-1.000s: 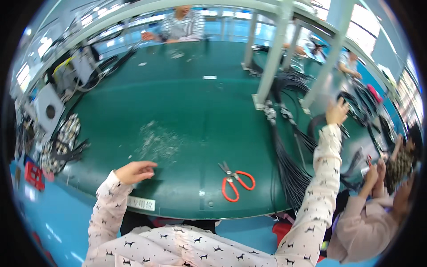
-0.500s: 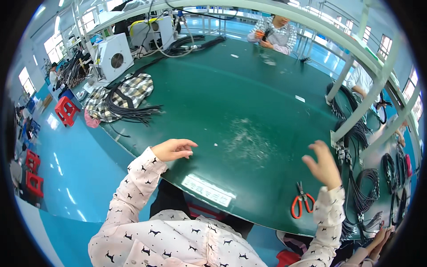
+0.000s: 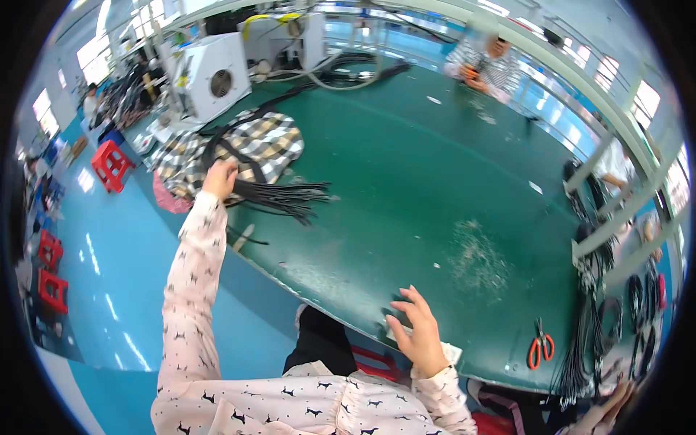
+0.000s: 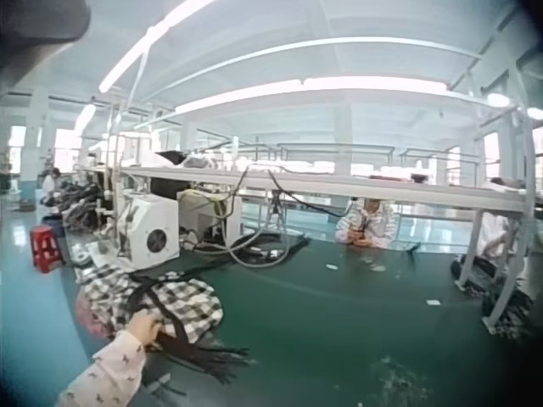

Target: The person strips the ends of wires in a cable bundle using pliers, places the bundle aside, and then strips the wire ends of another cable bundle using the pliers.

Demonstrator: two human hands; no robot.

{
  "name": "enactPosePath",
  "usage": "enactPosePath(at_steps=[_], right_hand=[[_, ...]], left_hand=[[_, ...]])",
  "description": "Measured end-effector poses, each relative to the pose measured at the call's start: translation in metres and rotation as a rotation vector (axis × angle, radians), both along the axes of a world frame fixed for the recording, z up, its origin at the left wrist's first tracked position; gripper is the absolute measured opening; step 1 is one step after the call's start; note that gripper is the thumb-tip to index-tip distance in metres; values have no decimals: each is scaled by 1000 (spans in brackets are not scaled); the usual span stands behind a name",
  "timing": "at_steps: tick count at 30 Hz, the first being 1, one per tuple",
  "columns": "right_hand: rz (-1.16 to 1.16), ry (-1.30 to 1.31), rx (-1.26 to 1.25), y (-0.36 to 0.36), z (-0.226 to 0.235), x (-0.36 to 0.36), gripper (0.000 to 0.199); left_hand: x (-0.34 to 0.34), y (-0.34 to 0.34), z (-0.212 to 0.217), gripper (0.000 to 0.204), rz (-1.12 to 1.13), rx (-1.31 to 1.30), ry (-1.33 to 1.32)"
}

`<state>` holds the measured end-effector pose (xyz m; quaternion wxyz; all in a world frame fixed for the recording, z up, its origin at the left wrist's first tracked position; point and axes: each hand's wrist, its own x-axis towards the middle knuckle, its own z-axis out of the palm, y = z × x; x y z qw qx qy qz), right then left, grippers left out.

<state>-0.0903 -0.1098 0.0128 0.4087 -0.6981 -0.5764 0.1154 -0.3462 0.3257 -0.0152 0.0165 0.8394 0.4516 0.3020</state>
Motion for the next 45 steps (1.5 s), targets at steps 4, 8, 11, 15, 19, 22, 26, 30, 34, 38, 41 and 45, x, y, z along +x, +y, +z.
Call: enactPosePath(at_steps=[4, 8, 11, 15, 19, 22, 26, 30, 34, 38, 41, 45], right_hand=[[-104, 39, 120, 29, -19, -27, 11], [-200, 4, 177, 37, -37, -33, 5], [-230, 16, 194, 43, -38, -33, 4], [-261, 55, 200, 46, -38, -31, 4], [-274, 66, 190, 47, -36, -29, 4], [-295, 99, 202, 46, -34, -27, 3], [-295, 127, 238, 43, -34, -29, 4], [-330, 141, 253, 39, -41, -23, 4], [-320, 136, 260, 37, -38, -24, 3], [-291, 219, 234, 33, -35, -31, 4], [-280, 357, 200, 32, -36, -34, 6], [195, 1069, -35, 49, -30, -53, 20]], left_hand=[[-10, 69, 23, 23, 189, -33, 131], [12, 93, 32, 25, 363, -171, 198], [13, 120, 25, 27, 633, -316, 87], [16, 142, 3, 29, 1019, -459, -81], [11, 148, -5, 29, 996, -329, 107], [5, 160, -7, 29, 1008, -260, 71], [-68, 181, 16, 28, 562, -803, 84], [-2, 140, -7, 26, 975, -242, 260], [-3, 122, 40, 26, 719, -439, 294], [-22, 160, 62, 23, 625, -496, -167], [-24, 139, 75, 20, 166, -583, -552], [-2, 90, 94, 18, 76, -1062, -919]])
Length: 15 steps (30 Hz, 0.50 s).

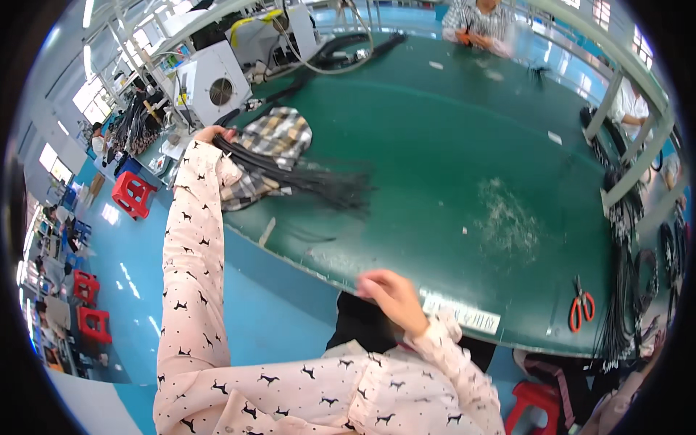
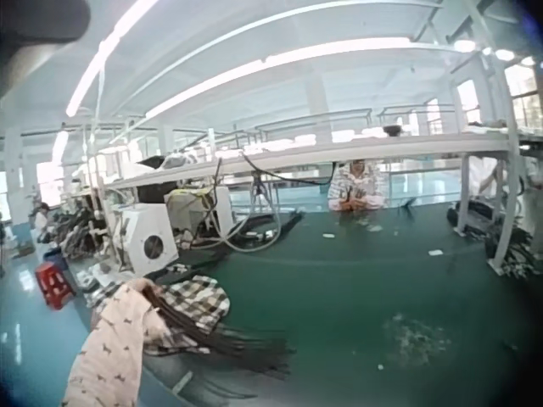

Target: The person strips the ends of wires in a cable bundle using pliers, places the bundle aside, and then strips the wire ends of another cable bundle using the pliers.

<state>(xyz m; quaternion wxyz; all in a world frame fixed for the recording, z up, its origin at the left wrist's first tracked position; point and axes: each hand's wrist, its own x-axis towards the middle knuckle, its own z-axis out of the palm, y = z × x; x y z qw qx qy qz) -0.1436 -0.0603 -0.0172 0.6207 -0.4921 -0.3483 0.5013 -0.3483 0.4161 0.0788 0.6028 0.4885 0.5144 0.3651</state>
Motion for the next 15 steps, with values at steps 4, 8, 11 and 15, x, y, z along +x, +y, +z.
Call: enactPosePath(at_steps=[4, 8, 11, 15], right_hand=[[536, 272, -77, 41, 5, -32, 52], [548, 727, -26, 91, -15, -67, 63], [376, 888, 12, 126, -10, -65, 58], [22, 1217, 185, 142, 2, -29, 36]], left_hand=[[19, -45, 9, 16, -42, -425, -419], [2, -70, -2, 18, -160, -402, -601], [3, -119, 1, 12, -46, -307, -554], [-20, -162, -15, 8, -101, -396, -793]])
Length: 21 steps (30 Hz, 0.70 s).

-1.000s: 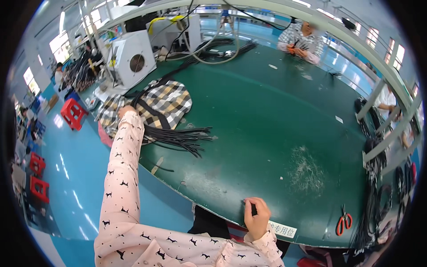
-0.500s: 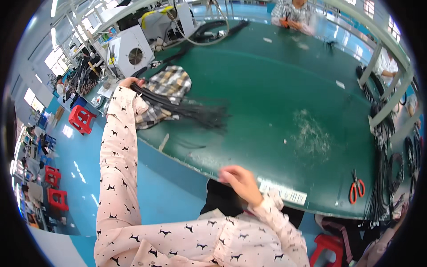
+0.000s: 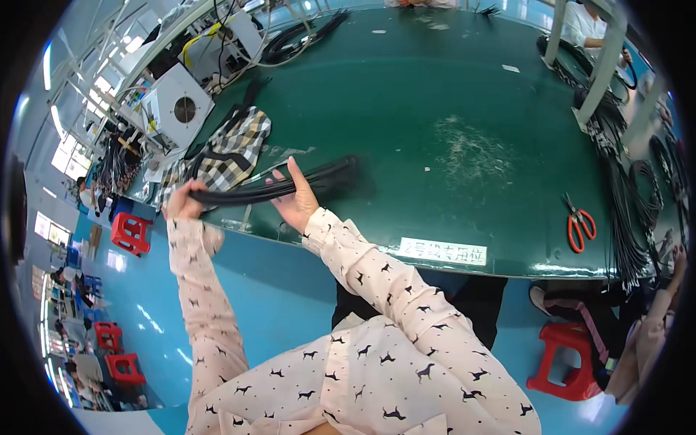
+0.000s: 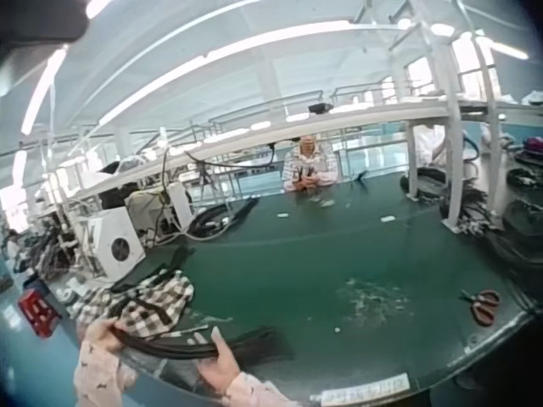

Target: The person strips the ends of wires in a cable bundle using pliers, places the bundle aside, and then strips the wire ends of another cable bundle using the pliers.

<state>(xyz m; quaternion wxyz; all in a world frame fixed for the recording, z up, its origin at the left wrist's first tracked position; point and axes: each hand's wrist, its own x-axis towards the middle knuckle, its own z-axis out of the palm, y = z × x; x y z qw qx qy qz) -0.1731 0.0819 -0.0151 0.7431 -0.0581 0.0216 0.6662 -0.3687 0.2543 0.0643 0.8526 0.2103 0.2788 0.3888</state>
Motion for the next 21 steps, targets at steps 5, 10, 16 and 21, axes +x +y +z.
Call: enactPosePath(at_steps=[5, 10, 16, 21], right_hand=[[-321, -154, 99, -36, 28, 46, 16], [-492, -543, 107, -157, 62, 94, 27], [-746, -285, -29, -308, 49, 132, 32], [-800, -181, -49, -358, 35, 125, 32]], left_hand=[[-24, -43, -64, 16, -55, -72, -226], [31, -139, -92, 13, 34, -20, -195], [115, -229, -64, 23, -3, -23, -35], [116, -139, -92, 43, -43, -114, 34]])
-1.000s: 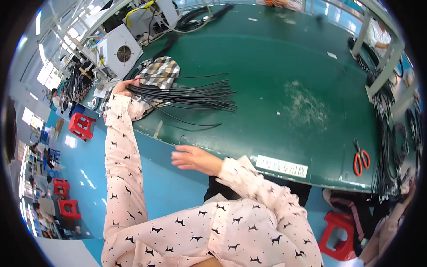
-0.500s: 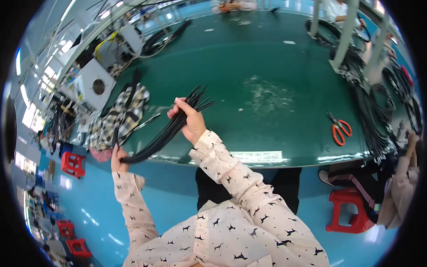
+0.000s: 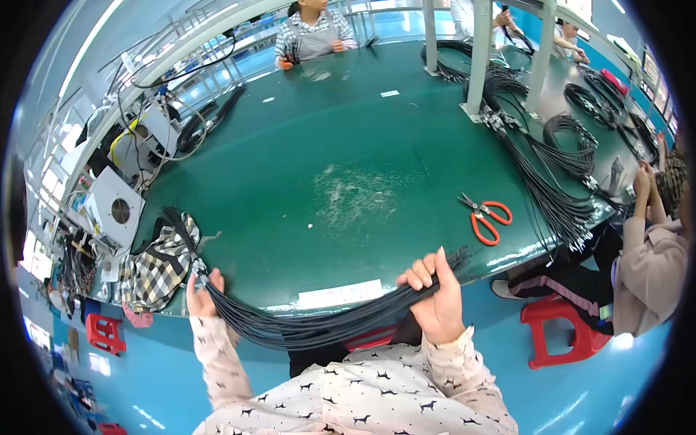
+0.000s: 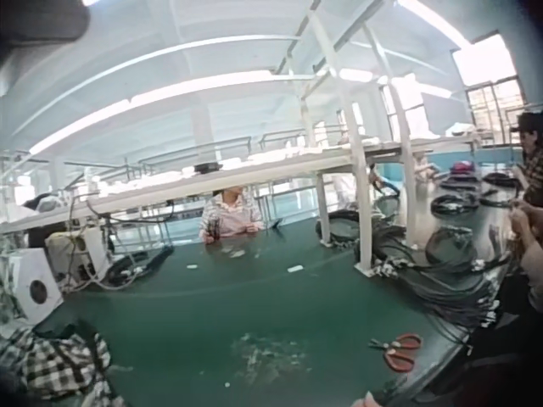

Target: The person strips the ends of wires in a cable bundle using pliers, places the bundle aside, and then strips the wire ends of another cable bundle using the pliers.

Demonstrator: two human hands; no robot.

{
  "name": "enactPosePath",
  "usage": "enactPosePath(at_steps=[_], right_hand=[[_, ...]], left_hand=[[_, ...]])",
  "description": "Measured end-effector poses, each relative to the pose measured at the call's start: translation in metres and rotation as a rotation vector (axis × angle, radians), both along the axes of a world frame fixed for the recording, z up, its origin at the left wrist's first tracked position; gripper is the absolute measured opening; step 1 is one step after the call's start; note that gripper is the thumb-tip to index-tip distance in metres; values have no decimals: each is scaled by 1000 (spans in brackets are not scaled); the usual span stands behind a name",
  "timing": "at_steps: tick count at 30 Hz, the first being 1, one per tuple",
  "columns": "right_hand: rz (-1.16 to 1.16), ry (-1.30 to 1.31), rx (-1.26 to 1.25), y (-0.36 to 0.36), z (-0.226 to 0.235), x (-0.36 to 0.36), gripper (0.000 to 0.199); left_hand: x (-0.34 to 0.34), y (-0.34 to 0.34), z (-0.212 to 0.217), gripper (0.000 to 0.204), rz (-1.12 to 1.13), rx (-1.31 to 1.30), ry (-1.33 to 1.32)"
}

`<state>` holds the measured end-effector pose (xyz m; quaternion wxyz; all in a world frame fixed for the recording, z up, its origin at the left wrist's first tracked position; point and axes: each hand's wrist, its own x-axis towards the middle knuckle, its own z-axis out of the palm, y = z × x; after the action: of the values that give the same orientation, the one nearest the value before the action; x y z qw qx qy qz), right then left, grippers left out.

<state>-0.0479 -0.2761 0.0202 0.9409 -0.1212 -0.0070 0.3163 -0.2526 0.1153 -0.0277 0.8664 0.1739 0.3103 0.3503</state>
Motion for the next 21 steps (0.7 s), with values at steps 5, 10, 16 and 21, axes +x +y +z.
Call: enactPosePath(at_steps=[5, 10, 16, 21], right_hand=[[91, -162, -199, 11, -26, -16, 25], [214, -445, -314, 58, -13, -11, 18], [170, -743, -249, 46, 13, 16, 19], [-47, -712, -249, -20, 11, 39, 27]], left_hand=[[3, 118, -25, 33, -159, 147, 556], [17, 167, -9, 33, 176, 761, 863], [35, 80, 90, 30, 163, 897, 648], [54, -37, 129, 22, -24, 911, 579]])
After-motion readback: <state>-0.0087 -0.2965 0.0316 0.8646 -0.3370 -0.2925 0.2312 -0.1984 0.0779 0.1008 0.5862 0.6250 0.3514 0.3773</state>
